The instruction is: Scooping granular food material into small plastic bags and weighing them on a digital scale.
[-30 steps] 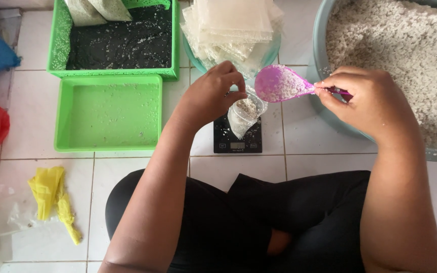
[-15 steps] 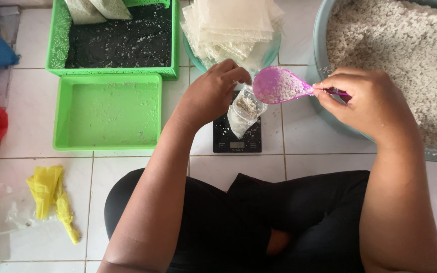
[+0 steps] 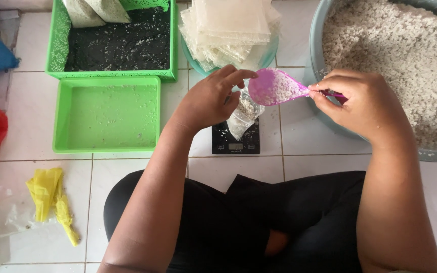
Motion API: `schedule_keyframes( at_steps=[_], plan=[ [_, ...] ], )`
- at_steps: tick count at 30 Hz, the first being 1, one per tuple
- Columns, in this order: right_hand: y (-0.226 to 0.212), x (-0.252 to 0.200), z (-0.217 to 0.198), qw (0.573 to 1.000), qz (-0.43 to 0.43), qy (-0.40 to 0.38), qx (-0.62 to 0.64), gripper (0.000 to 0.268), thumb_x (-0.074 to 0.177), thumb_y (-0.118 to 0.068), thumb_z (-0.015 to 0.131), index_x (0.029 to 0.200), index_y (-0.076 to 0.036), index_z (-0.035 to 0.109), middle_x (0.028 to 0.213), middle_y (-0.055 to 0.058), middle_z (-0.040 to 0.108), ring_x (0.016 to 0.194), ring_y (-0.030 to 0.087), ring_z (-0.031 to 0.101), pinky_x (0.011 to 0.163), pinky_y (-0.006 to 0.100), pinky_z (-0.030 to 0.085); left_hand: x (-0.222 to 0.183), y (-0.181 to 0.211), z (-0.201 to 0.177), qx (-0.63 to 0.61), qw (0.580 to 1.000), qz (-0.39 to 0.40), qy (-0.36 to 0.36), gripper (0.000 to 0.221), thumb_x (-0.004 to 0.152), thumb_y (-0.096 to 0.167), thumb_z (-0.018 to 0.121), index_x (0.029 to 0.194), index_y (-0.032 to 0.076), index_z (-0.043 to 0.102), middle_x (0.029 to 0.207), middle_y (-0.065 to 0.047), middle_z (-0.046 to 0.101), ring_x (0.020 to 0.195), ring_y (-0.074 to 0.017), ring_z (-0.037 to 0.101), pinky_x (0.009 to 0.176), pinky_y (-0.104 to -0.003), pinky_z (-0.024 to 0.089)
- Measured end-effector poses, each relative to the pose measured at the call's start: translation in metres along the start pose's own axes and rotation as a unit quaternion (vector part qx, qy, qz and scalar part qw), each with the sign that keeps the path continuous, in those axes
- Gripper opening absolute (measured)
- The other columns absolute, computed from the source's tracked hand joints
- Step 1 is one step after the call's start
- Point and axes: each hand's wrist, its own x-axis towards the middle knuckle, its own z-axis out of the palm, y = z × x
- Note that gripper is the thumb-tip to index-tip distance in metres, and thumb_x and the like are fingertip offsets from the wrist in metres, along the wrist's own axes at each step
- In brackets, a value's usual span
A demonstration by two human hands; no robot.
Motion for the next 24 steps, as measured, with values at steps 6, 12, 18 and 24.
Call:
schedule_keyframes(
  at_steps=[6, 12, 18, 24],
  plan=[
    [0.0, 0.001, -0.001, 1.0, -0.014, -0.006, -0.023, 0.004, 0.092, 0.001, 0.076, 0.096, 0.002, 0.075, 0.087, 0.006, 0.071, 0.065, 0.014, 0.061, 0.054, 0.028, 0.05, 0.001, 0.005, -0.002, 0.003, 1.0, 0.002, -0.005, 0.038, 0.091, 0.006, 0.053, 0.128, 0.014, 0.055, 0.102, -0.008, 0.059, 0.082, -0.0239, 0.061, 0.059, -0.039, 0.05],
    [-0.003, 0.002, 0.0, 0.998, -0.031, 0.011, -0.049, 0.001, 0.093, 0.002, 0.076, 0.094, 0.001, 0.075, 0.085, 0.005, 0.069, 0.064, 0.015, 0.059, 0.054, 0.029, 0.049, -0.001, -0.001, 0.002, -0.003, 1.0, 0.014, -0.007, 0.035, 0.089, 0.005, 0.057, 0.123, 0.013, 0.062, 0.099, -0.007, 0.058, 0.086, -0.0235, 0.062, 0.06, -0.038, 0.052],
    [-0.003, -0.001, 0.001, 0.996, -0.015, 0.004, -0.093, 0.003, 0.095, -0.002, 0.077, 0.098, -0.003, 0.078, 0.09, 0.003, 0.071, 0.068, 0.015, 0.062, 0.053, 0.03, 0.05, 0.001, 0.005, -0.008, -0.012, 0.998, -0.039, -0.041, 0.034, 0.086, 0.004, 0.056, 0.117, 0.017, 0.062, 0.101, -0.004, 0.062, 0.085, -0.0192, 0.064, 0.057, -0.033, 0.054],
    [-0.005, -0.003, -0.002, 0.995, -0.024, 0.009, -0.1, 0.002, 0.098, -0.001, 0.076, 0.098, -0.003, 0.078, 0.09, 0.002, 0.069, 0.068, 0.015, 0.059, 0.054, 0.029, 0.045, -0.001, -0.001, -0.009, 0.007, 1.0, -0.012, -0.005, 0.034, 0.086, 0.001, 0.053, 0.116, 0.016, 0.056, 0.099, -0.005, 0.06, 0.083, -0.0234, 0.06, 0.055, -0.037, 0.047]
  ],
)
